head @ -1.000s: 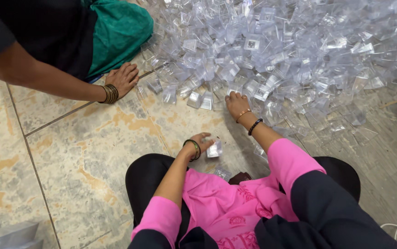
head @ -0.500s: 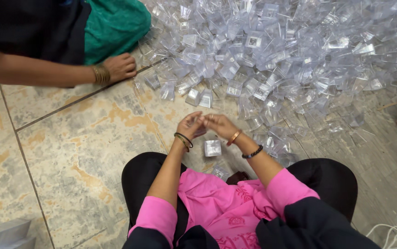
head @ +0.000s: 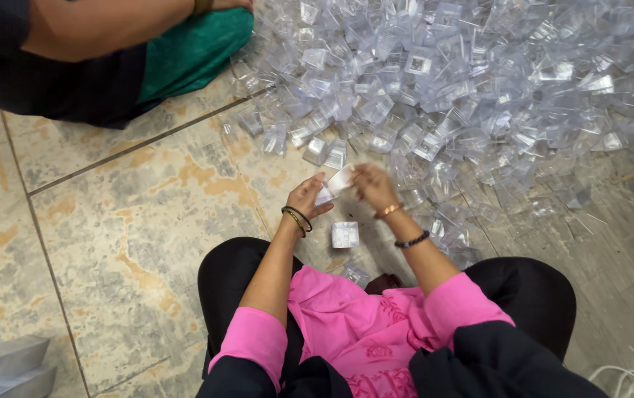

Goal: The person sits on the floor and stacks small transparent plastic cups, picking loose cups one at a time from a large pile and fitting them into a growing stack, then setting completed stacks aside with other finished stacks.

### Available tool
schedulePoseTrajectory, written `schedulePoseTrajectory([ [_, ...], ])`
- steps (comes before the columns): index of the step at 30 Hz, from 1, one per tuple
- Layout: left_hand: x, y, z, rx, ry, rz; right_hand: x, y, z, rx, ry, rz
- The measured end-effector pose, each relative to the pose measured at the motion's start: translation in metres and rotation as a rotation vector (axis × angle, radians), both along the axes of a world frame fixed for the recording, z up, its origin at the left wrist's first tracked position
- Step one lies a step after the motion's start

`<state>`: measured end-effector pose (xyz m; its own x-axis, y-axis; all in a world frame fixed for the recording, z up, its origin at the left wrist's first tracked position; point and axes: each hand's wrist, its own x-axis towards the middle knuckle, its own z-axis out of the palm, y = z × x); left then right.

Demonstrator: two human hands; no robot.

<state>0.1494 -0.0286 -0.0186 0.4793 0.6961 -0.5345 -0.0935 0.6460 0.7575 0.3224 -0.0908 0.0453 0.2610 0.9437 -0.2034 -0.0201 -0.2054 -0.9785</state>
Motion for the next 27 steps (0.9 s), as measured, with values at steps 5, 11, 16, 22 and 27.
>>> schedulePoseTrajectory([
  [5, -0.005, -0.017, 0.002, 0.066, -0.050, -0.064, -0.005, -0.020, 0.024, -0.021, 0.096, 0.180],
  [11, -0.012, -0.010, 0.015, -0.013, -0.024, 0.250, 0.023, 0.049, 0.028, 0.097, -1.313, 0.020],
  [16, -0.004, 0.005, 0.020, -0.146, -0.001, 0.181, 0.014, 0.078, 0.019, 0.093, -1.811, 0.100],
  [22, -0.006, 0.014, 0.018, -0.175, -0.078, 0.144, 0.013, 0.065, 0.021, -0.035, -1.459, 0.259],
  [27, -0.003, -0.006, 0.021, -0.164, -0.089, 0.019, 0.044, 0.004, 0.032, -0.062, -0.553, 0.191],
])
